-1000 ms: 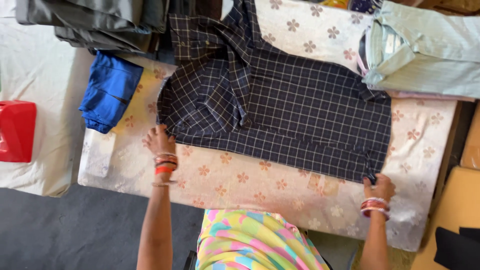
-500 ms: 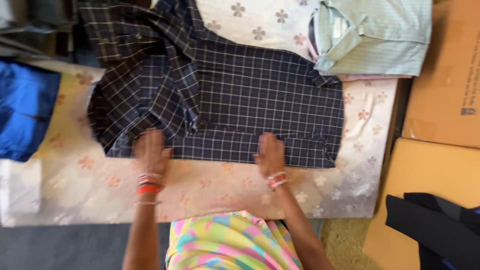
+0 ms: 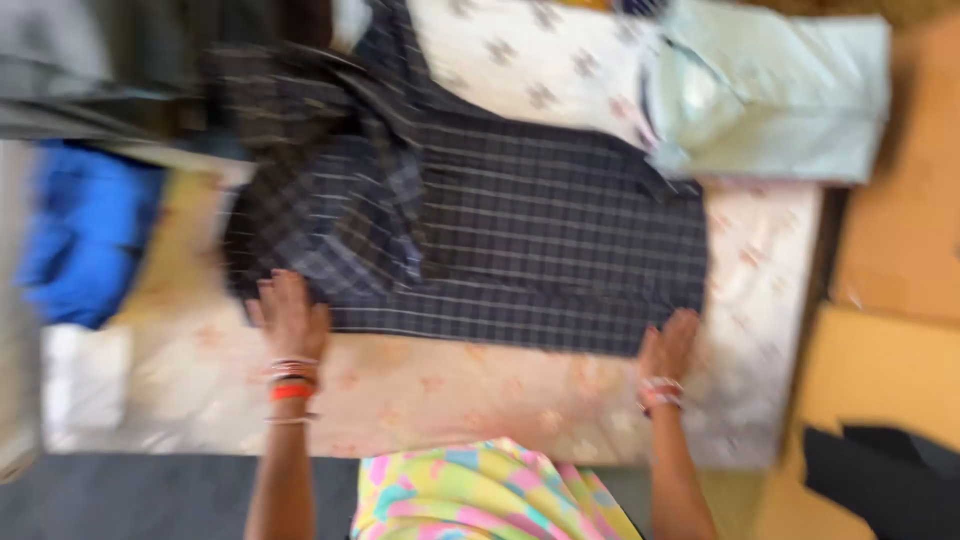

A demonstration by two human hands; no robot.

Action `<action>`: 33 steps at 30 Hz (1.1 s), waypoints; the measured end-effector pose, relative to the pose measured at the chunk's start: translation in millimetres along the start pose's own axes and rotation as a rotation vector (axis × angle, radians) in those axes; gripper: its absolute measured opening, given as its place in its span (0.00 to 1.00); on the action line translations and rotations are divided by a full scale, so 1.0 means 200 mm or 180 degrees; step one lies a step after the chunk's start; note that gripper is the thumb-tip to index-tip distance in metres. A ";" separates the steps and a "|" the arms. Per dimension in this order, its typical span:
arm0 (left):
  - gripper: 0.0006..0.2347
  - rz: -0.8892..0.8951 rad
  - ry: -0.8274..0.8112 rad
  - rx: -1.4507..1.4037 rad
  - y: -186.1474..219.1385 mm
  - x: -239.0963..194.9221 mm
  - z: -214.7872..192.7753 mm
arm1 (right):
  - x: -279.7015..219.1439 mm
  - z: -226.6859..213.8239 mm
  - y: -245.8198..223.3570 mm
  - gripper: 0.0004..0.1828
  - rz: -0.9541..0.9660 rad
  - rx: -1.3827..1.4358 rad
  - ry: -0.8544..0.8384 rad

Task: The person takes a plaid shirt from a cardboard box, spreads it face-down on a padded table, smooths the fabric with both hands, folds the sleeves across the back, folds the sides inward, then folds the shirt into a compact rectangle and places it with the folded clothes.

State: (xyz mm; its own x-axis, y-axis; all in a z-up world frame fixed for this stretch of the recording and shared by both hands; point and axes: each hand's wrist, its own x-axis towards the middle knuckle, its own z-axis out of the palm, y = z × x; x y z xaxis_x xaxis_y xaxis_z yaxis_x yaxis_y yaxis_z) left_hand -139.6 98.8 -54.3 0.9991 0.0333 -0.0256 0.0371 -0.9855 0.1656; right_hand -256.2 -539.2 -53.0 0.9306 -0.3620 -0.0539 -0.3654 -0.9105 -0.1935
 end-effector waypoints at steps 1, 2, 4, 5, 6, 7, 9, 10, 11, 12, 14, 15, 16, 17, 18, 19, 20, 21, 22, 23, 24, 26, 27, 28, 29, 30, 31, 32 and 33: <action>0.31 -0.0124 0.0117 -0.0039 0.07 0.02 -0.06 | 0.03 -0.02 -0.08 0.39 0.0492 -0.0401 0.0034; 0.29 -0.0244 0.0239 -0.0079 0.14 0.06 -0.10 | 0.06 -0.03 -0.16 0.41 0.0988 -0.0795 0.0074; 0.22 -0.0288 0.0550 -0.0386 0.23 0.08 -0.13 | 0.23 -0.08 -0.42 0.39 0.0384 -0.0180 0.0579; 0.15 -0.0221 0.0768 -0.0743 0.29 0.10 -0.13 | 0.29 -0.11 -0.54 0.37 -0.0095 0.0362 0.1055; 0.15 -0.0248 0.0847 -0.0703 0.31 0.12 -0.09 | 0.42 -0.15 -0.75 0.37 -0.0149 0.0431 0.1085; 0.07 -0.0234 0.0837 -0.0957 0.34 0.14 -0.05 | 0.52 -0.20 -0.95 0.26 -0.0782 0.0648 0.1024; 0.06 -0.0200 0.0874 -0.1197 0.40 0.16 0.00 | 0.71 -0.26 -1.33 0.16 -0.1433 0.0883 0.1003; 0.08 -0.0316 0.0832 -0.1156 0.42 0.17 0.00 | 0.80 -0.26 -1.50 0.11 -0.1972 0.1132 0.0897; 0.11 -0.0417 0.0801 -0.1113 0.44 0.19 0.00 | 0.90 -0.27 -1.69 0.08 -0.2512 0.1375 0.0806; 0.11 -0.0389 0.0862 -0.1099 0.45 0.20 0.00 | 0.97 -0.21 -1.84 0.08 -0.2527 0.1398 0.0870; 0.13 -0.0557 0.0838 -0.0766 0.45 0.22 0.00 | 1.11 -0.12 -2.18 0.10 -0.3115 0.1384 0.0294; 0.13 -0.0541 0.0914 -0.0741 0.46 0.22 -0.03 | 1.14 -0.09 -2.35 0.10 -0.3147 0.1415 0.0364; 0.13 -0.0563 0.0887 -0.0834 0.47 0.22 -0.05 | 1.18 -0.05 -2.52 0.12 -0.3222 0.1287 -0.0070; 0.13 -0.0571 0.0861 -0.0922 0.47 0.23 -0.07 | 1.22 -0.03 -2.71 0.15 -0.3285 0.1156 -0.0493; 0.13 -0.0542 0.0938 -0.0891 0.47 0.25 -0.08 | 1.25 -0.03 -2.86 0.15 -0.3314 0.1189 -0.0413; 0.13 -0.0570 0.0935 -0.0905 0.47 0.25 -0.07 | 1.27 -0.03 -3.01 0.20 -0.3357 0.1557 -0.0219; 0.12 -0.0598 0.0931 -0.0920 0.47 0.25 -0.06 | 1.28 -0.03 -3.16 0.29 -0.3400 0.1929 -0.0027; 0.12 -0.0602 0.0981 -0.0884 0.46 0.26 -0.04 | 1.29 -0.13 -3.25 0.29 -0.3436 0.1967 0.0006; 0.12 -0.0564 0.1003 -0.0903 0.45 0.27 -0.02 | 1.29 -0.23 -3.34 0.37 -0.2830 0.1559 -0.0896; 0.11 -0.0546 0.0982 -0.0931 0.45 0.22 0.01 | 1.26 -0.32 -3.41 0.46 -0.2160 0.1106 -0.1792; 0.11 -0.0570 0.0989 -0.0906 0.41 0.24 0.01 | 1.30 -0.23 -3.45 0.46 -0.2187 0.1122 -0.1808; 0.12 -0.0685 0.0622 -0.0885 0.43 0.24 0.03 | 1.39 -0.06 -3.44 0.39 -0.2319 0.0365 -0.1809; 0.12 -0.0696 0.0568 -0.0923 0.43 0.24 0.02 | 1.43 -0.06 -3.38 0.39 -0.2286 0.0324 -0.1852; 0.12 -0.0676 0.0743 -0.0896 0.43 0.24 0.01 | 1.46 -0.05 -3.31 0.29 -0.2724 0.0748 -0.1574; 0.11 -0.0630 0.0912 -0.0869 0.44 0.24 0.01 | 1.51 -0.06 -3.22 0.19 -0.3120 0.1184 -0.1262; 0.11 -0.0613 0.0852 -0.0906 0.43 0.22 0.01 | 1.48 -0.19 -3.10 0.19 -0.3062 0.1153 -0.1294; 0.11 -0.0604 0.0860 -0.0923 0.43 0.23 0.01 | 1.47 -0.33 -2.99 0.14 -0.3453 0.1928 -0.1438; 0.11 -0.0596 0.0867 -0.0940 0.44 0.24 0.01 | 1.46 -0.48 -2.88 0.13 -0.3817 0.2722 -0.1560; 0.11 -0.0567 0.0822 -0.0985 0.44 0.23 0.00 | 1.43 -0.63 -2.72 0.13 -0.3757 0.2686 -0.1564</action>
State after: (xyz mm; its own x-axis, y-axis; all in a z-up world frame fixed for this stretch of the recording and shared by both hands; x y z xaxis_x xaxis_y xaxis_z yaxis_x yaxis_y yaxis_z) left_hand -89.6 14.1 -41.0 0.9473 0.2774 0.1603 0.1741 -0.8657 0.4693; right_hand 206.5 -171.7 160.8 0.6492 0.7185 0.2498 0.5247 -0.1852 -0.8309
